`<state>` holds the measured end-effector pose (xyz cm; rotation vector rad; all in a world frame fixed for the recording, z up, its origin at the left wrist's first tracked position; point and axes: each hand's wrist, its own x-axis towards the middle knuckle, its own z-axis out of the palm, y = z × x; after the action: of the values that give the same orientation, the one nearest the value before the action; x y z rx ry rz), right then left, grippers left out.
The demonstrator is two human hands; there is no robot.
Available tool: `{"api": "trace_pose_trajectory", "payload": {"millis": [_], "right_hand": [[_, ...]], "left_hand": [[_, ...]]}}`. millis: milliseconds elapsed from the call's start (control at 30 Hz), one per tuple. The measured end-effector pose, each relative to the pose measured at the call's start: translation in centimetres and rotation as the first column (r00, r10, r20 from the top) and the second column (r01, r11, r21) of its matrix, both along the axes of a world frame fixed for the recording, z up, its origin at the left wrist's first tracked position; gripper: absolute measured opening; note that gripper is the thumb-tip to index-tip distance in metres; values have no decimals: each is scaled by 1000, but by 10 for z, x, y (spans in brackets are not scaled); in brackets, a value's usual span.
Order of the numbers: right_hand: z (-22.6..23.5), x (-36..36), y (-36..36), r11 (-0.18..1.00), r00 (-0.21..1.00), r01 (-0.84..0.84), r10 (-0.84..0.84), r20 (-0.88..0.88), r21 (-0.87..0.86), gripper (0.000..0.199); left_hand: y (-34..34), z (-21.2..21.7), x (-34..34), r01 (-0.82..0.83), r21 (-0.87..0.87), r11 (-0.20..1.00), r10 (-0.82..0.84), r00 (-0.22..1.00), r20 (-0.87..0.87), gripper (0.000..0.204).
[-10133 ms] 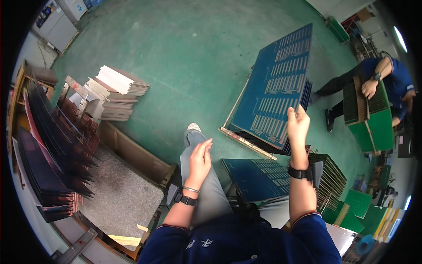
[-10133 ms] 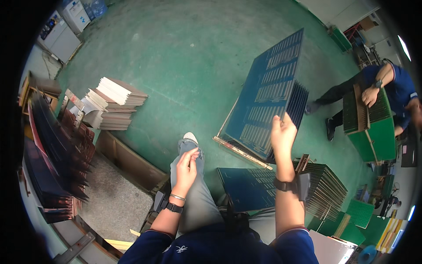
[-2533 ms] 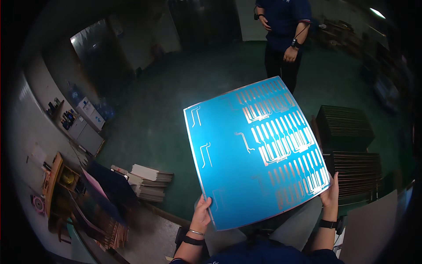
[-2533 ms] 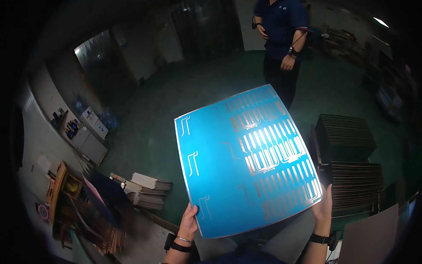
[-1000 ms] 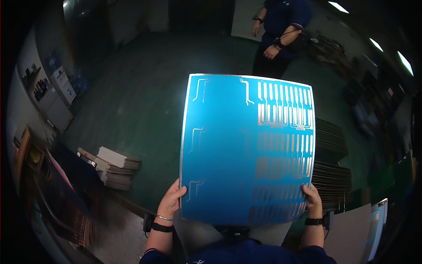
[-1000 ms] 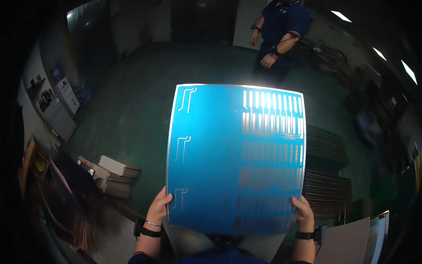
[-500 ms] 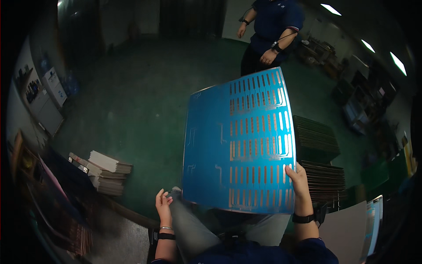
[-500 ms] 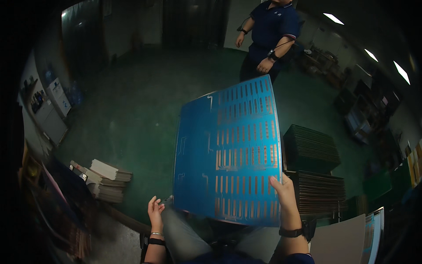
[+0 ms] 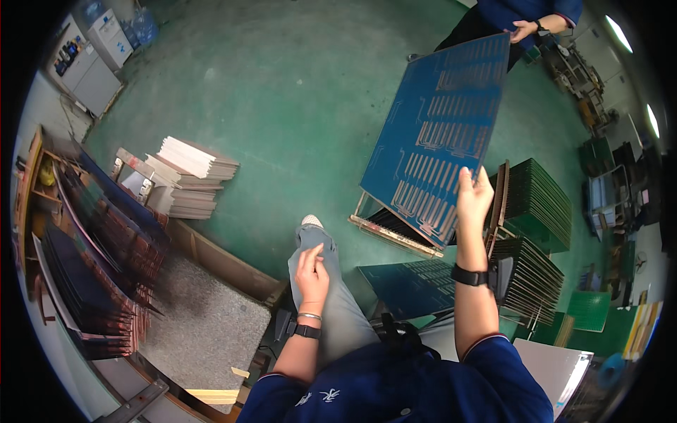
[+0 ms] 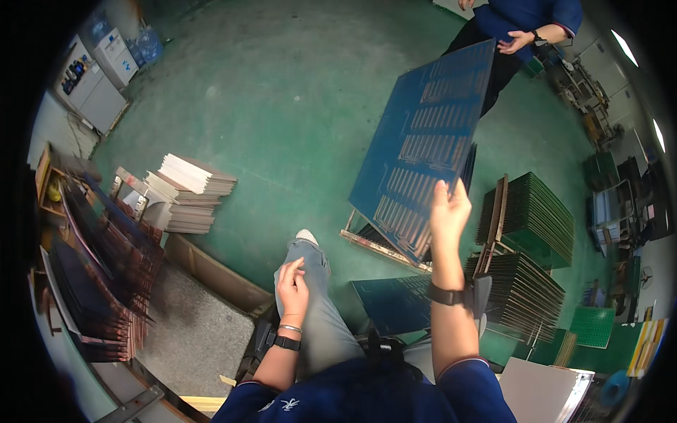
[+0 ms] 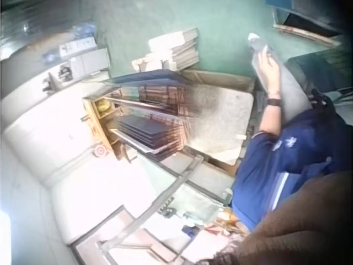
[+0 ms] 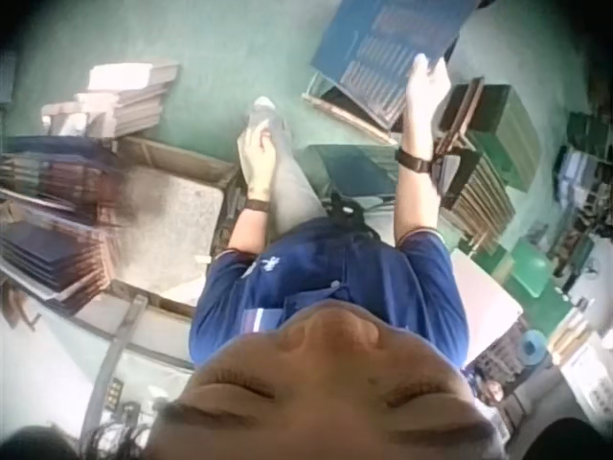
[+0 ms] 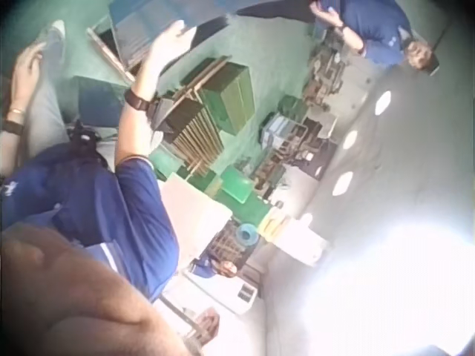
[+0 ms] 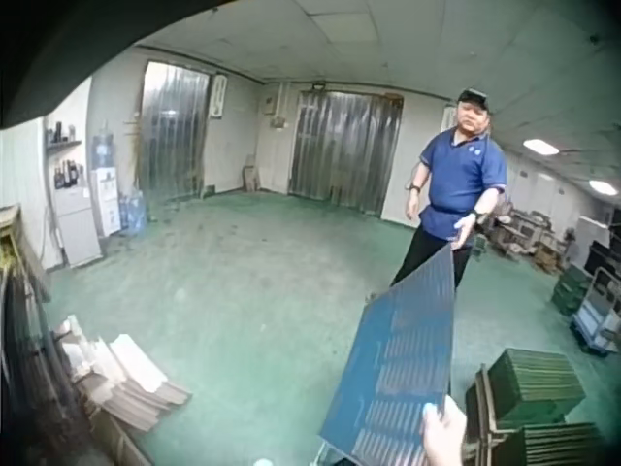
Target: Sorting and arranging thin metal stencil-like panels into racks and stacks on a fabrication floor.
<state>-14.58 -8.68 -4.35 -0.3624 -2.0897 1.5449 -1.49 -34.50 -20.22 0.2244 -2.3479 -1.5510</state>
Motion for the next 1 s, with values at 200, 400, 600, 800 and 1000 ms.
{"api": "trace_pose_trajectory", "payload": {"millis": [200, 400, 600, 800, 1000], "right_hand": [[-59, -33, -27, 983, 997, 0, -14, 77, 185, 27], [-79, -40, -28, 965, 989, -23, -17, 148, 260, 27], [-79, -45, -27, 983, 986, -51, 21, 166, 176, 30], [-77, -56, -33, 999, 996, -48, 49, 76, -13, 47], [-82, -68, -12, 997, 996, 2, 4, 87, -71, 55]], "left_hand": [[-3, -1, -1, -27, 26, 999, 27, 1000, -1, 39], [-5, -2, -2, -21, 1, 1000, 21, 1000, 12, 38], [-4, 1, -5, -14, -17, 1000, 14, 1000, 18, 36], [-2, 2, -5, -33, -32, 999, 33, 999, 15, 34], [-2, 1, -6, -22, -38, 999, 23, 1000, 5, 33]]}}
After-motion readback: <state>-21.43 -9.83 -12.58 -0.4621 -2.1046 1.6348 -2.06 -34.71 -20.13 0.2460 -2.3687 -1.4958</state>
